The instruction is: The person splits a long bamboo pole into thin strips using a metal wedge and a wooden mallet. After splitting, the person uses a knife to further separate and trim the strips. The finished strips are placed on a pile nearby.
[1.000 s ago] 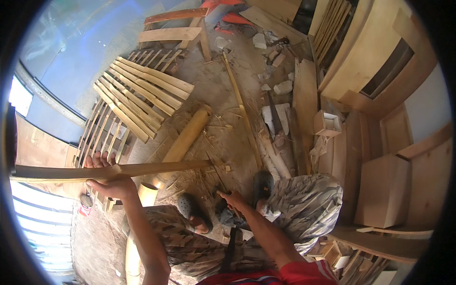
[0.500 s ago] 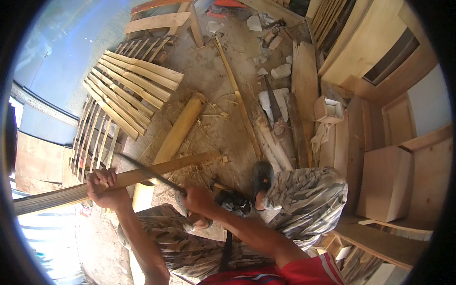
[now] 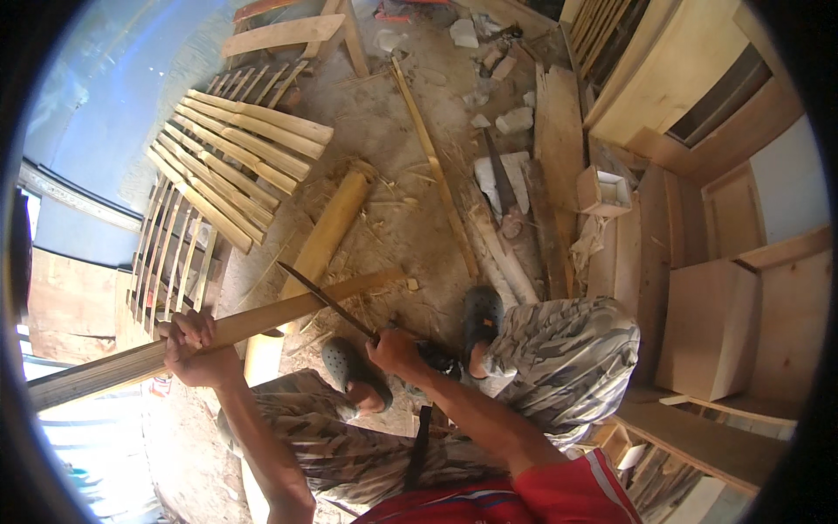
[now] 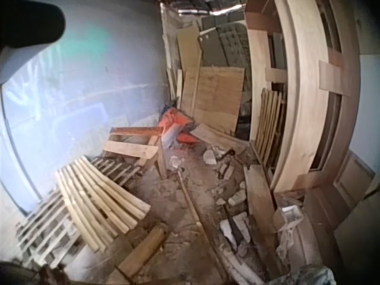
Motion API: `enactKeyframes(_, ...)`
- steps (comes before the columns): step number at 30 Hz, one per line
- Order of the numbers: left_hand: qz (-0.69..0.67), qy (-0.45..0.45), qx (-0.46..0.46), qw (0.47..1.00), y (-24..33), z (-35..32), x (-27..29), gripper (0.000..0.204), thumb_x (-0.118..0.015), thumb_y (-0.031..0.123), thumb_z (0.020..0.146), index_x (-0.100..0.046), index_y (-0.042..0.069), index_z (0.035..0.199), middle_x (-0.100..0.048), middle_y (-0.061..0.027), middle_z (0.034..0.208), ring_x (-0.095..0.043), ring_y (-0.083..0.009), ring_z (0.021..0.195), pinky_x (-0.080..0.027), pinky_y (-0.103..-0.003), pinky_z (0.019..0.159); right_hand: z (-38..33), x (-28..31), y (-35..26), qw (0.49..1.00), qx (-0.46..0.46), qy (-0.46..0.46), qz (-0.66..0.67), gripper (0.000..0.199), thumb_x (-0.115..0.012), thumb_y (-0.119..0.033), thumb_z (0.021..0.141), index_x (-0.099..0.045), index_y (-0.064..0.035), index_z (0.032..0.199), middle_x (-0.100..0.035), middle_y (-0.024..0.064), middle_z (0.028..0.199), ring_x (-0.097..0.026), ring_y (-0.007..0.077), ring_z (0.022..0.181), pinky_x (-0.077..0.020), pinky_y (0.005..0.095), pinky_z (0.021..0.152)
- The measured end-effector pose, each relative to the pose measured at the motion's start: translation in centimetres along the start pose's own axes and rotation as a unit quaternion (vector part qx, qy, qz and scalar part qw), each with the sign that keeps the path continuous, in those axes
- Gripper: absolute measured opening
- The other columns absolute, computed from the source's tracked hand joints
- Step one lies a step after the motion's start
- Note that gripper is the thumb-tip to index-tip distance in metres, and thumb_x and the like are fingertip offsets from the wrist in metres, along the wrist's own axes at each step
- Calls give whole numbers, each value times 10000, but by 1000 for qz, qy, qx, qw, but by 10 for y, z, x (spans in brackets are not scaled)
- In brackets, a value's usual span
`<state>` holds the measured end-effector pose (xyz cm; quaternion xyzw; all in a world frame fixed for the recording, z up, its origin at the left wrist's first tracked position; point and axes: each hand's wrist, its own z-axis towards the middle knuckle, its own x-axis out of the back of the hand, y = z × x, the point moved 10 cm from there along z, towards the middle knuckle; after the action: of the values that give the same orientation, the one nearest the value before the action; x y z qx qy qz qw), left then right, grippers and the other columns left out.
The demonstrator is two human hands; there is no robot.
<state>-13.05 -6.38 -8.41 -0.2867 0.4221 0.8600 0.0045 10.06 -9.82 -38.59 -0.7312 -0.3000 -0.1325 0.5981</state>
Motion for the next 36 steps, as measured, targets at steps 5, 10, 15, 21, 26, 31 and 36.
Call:
enactKeyframes(5, -8, 64, 5, 998, -1, 8, 26, 223, -468, 266, 897, -339, 138, 768, -369, -15, 621, -314, -93, 489, -309, -233, 495, -20, 4, -63, 998, 63, 3, 14, 356, -614, -323, 846, -657, 27, 796, -635, 255, 693, -652, 422, 680, -528, 505, 614)
enactKeyframes(10, -9, 43, 14, 999, -6, -2, 4, 224, -483, 265, 890, -344, 138, 771, -379, -13, 626, -319, -96, 495, -299, -224, 483, 4, -3, 22, 998, -18, 35, -51, 374, -643, -315, 835, -650, 48, 744, -629, 256, 680, -652, 423, 681, -521, 505, 607)
enactKeyframes(15, -7, 102, 2, 995, -1, 7, 24, 206, -475, 253, 894, -353, 135, 776, -381, -11, 630, -316, -90, 514, -289, -222, 472, -20, 20, -70, 997, 61, -12, -34, 361, -647, -315, 832, -649, 31, 730, -634, 240, 679, -651, 422, 669, -526, 495, 606)
enactKeyframes(21, 15, 66, 1, 998, -1, -2, 7, 220, -497, 270, 871, -354, 135, 773, -370, -13, 628, -329, -103, 521, -301, -240, 486, -1, 7, -28, 999, 46, 15, -11, 385, -607, -340, 848, -657, 25, 735, -618, 239, 638, -636, 414, 612, -514, 495, 579)
enactKeyframes(26, 4, 94, -9, 996, -6, 5, 13, 173, -450, 253, 895, -379, 121, 808, -401, -20, 629, -333, -100, 497, -305, -234, 467, -1, 5, 17, 994, 36, 41, -98, 404, -601, -344, 845, -652, 29, 700, -603, 245, 614, -635, 422, 618, -510, 499, 578)
enactKeyframes(31, 11, 111, -10, 994, -2, 5, 28, 167, -440, 262, 900, -393, 125, 816, -412, -14, 635, -336, -94, 502, -298, -227, 466, -22, 17, -87, 991, 130, 28, 4, 334, -636, -321, 824, -687, 7, 793, -603, 250, 619, -642, 425, 633, -515, 513, 602)
enactKeyframes(36, 13, 103, -8, 995, -5, 9, 10, 176, -453, 273, 902, -402, 132, 811, -409, -10, 634, -341, -95, 502, -305, -228, 470, 29, -2, 60, 993, -31, -18, -111, 340, -620, -324, 830, -689, -1, 746, -621, 247, 651, -651, 419, 663, -531, 508, 635)
